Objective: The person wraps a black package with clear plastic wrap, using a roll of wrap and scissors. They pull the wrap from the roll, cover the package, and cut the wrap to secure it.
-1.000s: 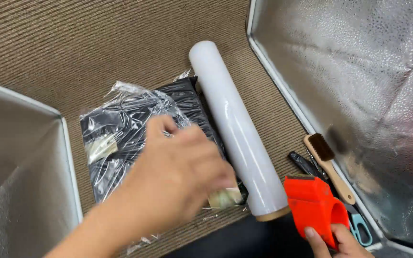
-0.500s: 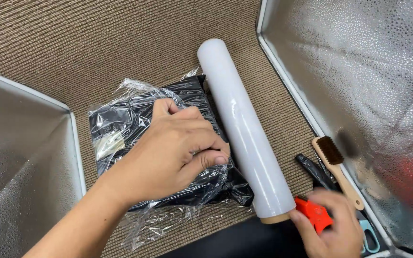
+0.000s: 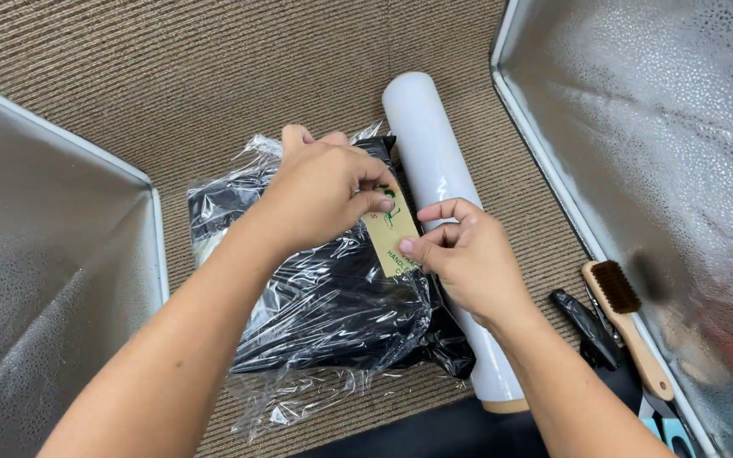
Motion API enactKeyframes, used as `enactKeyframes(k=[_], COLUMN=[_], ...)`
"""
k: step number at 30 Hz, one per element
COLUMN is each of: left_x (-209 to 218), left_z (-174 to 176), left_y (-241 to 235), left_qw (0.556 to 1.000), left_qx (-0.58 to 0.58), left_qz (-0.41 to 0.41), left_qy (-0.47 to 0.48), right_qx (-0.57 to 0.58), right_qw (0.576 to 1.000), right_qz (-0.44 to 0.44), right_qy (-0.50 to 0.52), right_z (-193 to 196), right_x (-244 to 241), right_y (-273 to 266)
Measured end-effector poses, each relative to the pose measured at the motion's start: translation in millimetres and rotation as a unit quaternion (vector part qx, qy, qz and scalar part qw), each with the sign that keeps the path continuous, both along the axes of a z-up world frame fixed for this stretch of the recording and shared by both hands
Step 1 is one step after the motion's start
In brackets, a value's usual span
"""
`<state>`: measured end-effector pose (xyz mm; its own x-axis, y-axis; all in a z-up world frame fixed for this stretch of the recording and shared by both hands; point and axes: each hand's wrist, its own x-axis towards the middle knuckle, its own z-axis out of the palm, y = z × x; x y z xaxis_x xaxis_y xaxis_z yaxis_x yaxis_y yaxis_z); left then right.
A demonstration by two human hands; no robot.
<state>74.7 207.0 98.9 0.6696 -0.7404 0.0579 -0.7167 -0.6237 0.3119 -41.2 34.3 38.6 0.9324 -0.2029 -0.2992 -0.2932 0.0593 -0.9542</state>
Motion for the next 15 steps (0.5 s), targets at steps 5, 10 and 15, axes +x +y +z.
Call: enactKeyframes(k=[5, 10, 15], left_x=[25.3, 42.7, 34.3], left_z=[-38.2, -97.9, -99.3], left_y=[-2.8, 0.5, 1.9], left_qw=[0.999, 0.99, 0.969], left_qx=[0.007, 0.035, 0.018], left_qz=[0.015, -0.017, -0.061], left_qy=[-0.033, -0.133, -0.237], right_qx=[-0.161, -0.334, -0.4], right_qw=[0.986, 0.94, 0.912], right_qz=[0.009, 0.05, 0.055], right_qy=[0.031, 0.054, 0.068], right_z=[-27.4, -31.3, -6.9], right_x=[31.8, 39.1, 32.7], right_y=[2.1, 15.6, 21.1])
